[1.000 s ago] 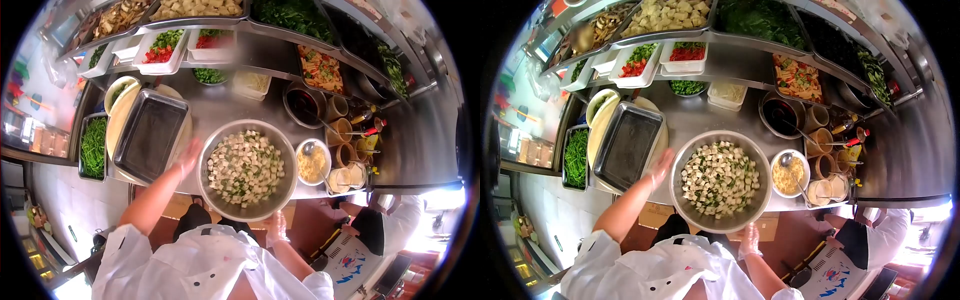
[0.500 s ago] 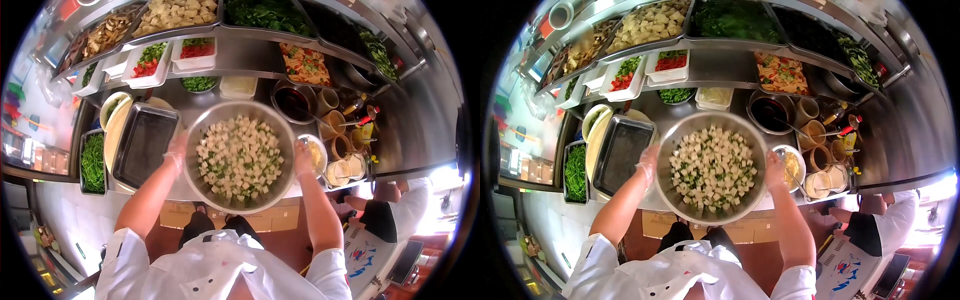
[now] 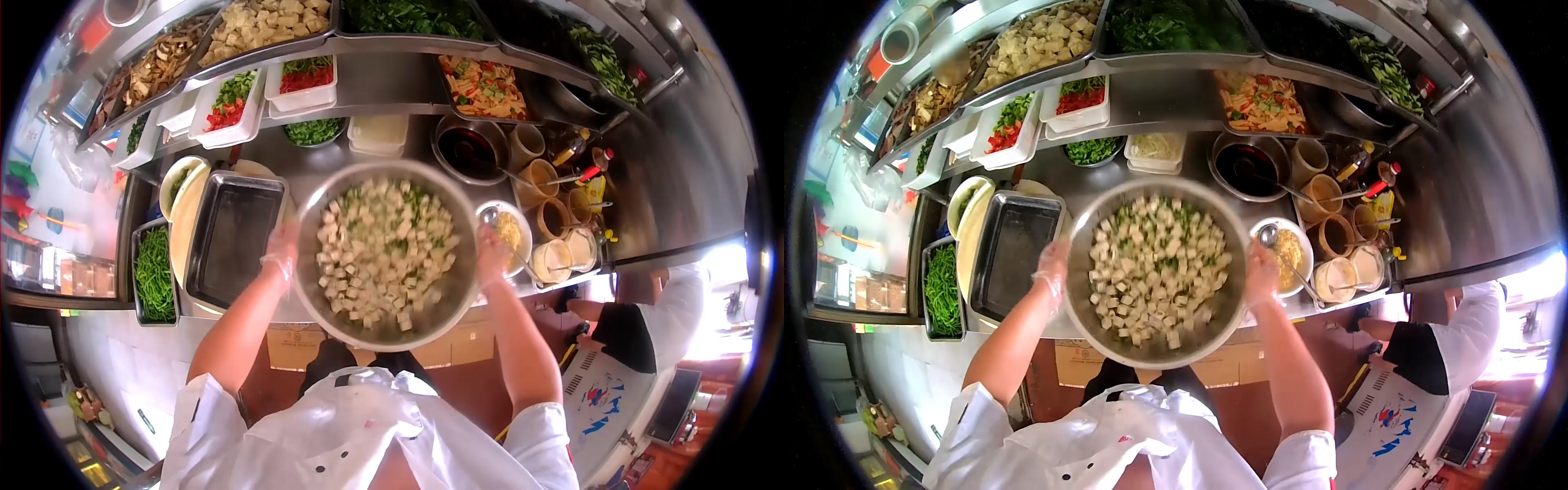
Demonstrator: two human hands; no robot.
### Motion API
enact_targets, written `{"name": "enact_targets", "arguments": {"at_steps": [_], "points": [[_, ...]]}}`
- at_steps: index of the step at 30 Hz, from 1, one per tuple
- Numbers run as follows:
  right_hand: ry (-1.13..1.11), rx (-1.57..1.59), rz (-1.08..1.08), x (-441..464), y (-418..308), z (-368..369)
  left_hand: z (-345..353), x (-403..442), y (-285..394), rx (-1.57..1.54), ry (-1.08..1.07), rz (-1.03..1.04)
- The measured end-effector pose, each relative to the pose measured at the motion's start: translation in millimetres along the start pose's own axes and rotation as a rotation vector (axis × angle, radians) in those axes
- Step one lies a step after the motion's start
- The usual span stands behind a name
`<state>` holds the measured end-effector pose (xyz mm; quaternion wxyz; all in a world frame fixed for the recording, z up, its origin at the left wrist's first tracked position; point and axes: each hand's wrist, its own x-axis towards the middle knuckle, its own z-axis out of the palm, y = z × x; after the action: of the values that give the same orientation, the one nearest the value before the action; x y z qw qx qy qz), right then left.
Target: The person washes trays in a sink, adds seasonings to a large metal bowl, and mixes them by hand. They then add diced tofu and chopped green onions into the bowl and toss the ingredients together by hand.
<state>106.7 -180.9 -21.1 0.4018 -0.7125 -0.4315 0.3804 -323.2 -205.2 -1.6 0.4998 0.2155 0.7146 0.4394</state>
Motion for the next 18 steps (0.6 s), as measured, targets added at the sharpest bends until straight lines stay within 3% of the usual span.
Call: {"name": "enact_targets", "arguments": {"at_steps": [1, 3, 4, 5, 7, 9, 11, 13, 15, 18], "points": [[-0.024, 0.085, 0.035, -12.0, -57.0, -9.0, -2.3, -7.7, 12.8, -0.131, -0.068, 0.042], [0.024, -0.001, -0.197, -32.6, -91.2, -27.8, -0.6, -35.0, 6.2, -0.307, -0.040, 0.154], [0.018, 0.075, -0.176, -38.3, -70.4, -27.1, -1.2, -49.1, -2.9, -0.404, -0.027, 0.221], [0.005, 0.149, -0.151, -47.0, -32.9, -21.9, -7.0, -45.2, -41.8, -0.463, 0.029, 0.124], [-0.051, 0.164, -0.068, -54.4, 40.3, -4.3, -17.6, -35.5, -108.9, -0.296, 0.069, 0.040], [-0.029, 0.186, -0.072, -39.6, 95.3, 10.5, -7.3, -24.4, -93.2, -0.204, 0.033, -0.026], [-0.061, 0.050, 0.041, -30.2, 57.3, 14.5, 1.1, -4.8, -83.6, -0.149, -0.033, -0.088], [-0.036, 0.007, -0.027, -14.7, 38.3, 21.6, 8.1, 15.5, -85.0, -0.029, -0.020, -0.020], [-0.040, -0.169, -0.043, -7.1, 8.8, 18.4, 14.9, 24.0, -98.8, -0.111, 0.016, 0.039], [-0.183, -0.128, 0.090, 22.9, 11.3, 5.7, 15.5, 13.1, -138.0, -0.230, -0.015, 0.050]]}}
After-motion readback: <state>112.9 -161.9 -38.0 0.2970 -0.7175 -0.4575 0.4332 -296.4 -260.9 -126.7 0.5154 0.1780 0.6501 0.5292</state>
